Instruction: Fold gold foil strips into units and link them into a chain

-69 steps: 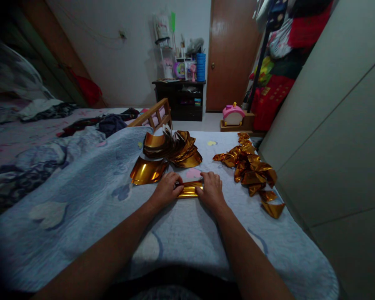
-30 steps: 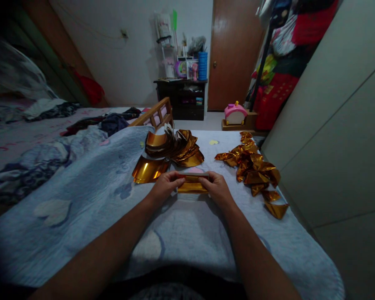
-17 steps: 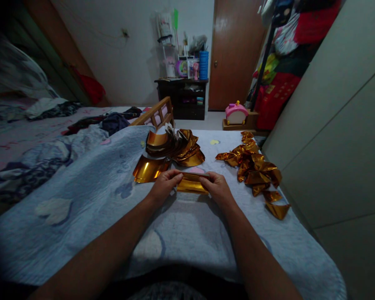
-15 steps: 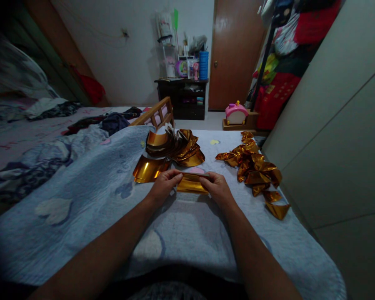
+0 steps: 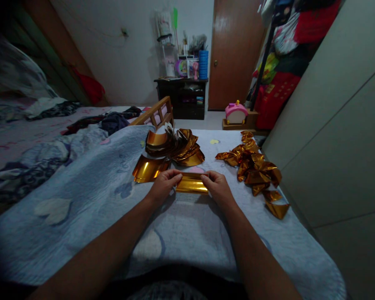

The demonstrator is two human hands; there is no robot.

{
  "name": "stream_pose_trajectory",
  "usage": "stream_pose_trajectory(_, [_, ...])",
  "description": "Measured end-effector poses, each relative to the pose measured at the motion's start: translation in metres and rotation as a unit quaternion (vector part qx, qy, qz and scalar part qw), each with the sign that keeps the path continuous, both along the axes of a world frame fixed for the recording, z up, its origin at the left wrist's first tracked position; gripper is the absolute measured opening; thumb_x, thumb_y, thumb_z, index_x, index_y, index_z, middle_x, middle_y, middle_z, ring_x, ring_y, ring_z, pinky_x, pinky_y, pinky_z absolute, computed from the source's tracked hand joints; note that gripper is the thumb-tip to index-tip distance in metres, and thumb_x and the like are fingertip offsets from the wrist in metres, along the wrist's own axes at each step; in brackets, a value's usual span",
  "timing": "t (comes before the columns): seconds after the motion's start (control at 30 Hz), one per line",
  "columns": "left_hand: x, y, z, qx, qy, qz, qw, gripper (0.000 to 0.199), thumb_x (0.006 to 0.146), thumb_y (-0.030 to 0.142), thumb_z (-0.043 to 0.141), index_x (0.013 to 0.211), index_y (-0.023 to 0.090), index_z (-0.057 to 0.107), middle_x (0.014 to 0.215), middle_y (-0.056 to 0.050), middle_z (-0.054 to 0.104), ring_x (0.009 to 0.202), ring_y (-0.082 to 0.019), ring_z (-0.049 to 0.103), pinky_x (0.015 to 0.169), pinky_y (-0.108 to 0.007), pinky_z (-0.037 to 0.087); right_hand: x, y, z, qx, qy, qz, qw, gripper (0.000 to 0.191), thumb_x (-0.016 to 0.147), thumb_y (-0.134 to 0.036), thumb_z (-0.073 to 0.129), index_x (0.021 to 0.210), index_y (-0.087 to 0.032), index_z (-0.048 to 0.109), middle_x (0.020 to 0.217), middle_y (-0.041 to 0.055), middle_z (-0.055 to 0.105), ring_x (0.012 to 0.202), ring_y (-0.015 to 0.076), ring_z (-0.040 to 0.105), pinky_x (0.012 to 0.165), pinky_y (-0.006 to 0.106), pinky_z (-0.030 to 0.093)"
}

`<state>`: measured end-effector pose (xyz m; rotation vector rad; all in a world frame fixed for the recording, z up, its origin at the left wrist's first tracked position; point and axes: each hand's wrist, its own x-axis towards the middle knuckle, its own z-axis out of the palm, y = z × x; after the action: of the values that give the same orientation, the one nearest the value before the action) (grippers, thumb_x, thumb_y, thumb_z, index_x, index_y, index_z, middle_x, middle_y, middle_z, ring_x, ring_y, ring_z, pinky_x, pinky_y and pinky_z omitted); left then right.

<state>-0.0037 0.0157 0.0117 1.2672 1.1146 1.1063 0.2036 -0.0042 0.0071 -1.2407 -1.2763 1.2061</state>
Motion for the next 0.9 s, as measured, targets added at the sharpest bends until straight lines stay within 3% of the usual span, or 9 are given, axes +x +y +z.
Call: stream_pose_trajectory(0.9, [-0.0007,0.0013,-0.0046,0.025,0.024,0.013,0.999,0.021,0.076,0.036,0.069,0.077,0.015,0.069,0.072,0.0,0.062,0.068,-0.013,0.054,0.065,-0.024,0.042,-0.0009,-0.0035,0.0082,0.002,-0.029,-0.014,0.999,0.035,0.077,-0.051,0.067,0.075,-0.016,0.07,0.064,-0.0004,0.059,0.058,0.0132,0.049,0.054,0.026,0.036])
